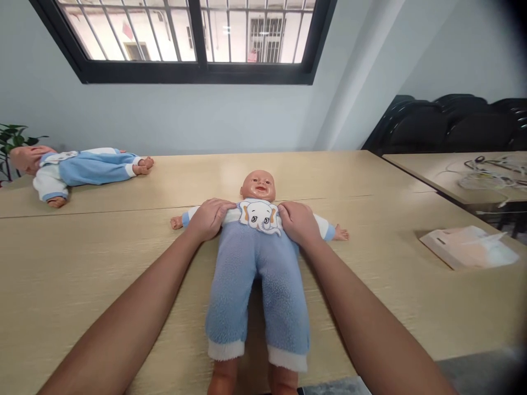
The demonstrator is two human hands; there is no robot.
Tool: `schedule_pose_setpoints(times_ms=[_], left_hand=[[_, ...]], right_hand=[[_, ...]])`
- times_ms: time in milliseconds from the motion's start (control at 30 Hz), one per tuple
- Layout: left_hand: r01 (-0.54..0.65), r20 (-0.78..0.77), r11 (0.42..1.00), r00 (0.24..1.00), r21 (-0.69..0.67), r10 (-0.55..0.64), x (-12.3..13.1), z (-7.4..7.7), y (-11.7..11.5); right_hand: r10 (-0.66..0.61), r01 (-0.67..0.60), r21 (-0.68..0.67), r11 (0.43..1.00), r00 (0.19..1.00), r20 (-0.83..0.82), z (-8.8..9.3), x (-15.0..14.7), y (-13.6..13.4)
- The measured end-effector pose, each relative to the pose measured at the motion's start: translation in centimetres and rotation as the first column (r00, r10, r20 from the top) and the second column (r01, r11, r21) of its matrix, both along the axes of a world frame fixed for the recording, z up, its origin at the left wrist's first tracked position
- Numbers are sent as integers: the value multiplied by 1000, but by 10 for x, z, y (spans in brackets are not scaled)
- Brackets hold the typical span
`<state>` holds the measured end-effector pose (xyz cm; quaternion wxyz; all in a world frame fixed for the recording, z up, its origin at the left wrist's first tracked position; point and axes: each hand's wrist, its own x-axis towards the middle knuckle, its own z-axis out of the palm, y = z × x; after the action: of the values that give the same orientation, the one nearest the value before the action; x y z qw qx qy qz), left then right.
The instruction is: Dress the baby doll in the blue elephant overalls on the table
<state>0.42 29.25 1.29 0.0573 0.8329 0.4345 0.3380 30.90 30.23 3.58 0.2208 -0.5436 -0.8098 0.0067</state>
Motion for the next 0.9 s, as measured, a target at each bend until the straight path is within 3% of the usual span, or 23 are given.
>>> schedule_pose_setpoints(times_ms=[367, 900], left_hand=[[-48, -88, 998, 995, -30, 45, 4, -4, 2], [-84, -84, 996, 993, -18, 82, 8, -1, 1]], right_hand=[[-51, 52, -9, 999, 996, 77, 2, -5, -5], [-62, 65, -67, 996, 997, 47, 4, -7, -7]])
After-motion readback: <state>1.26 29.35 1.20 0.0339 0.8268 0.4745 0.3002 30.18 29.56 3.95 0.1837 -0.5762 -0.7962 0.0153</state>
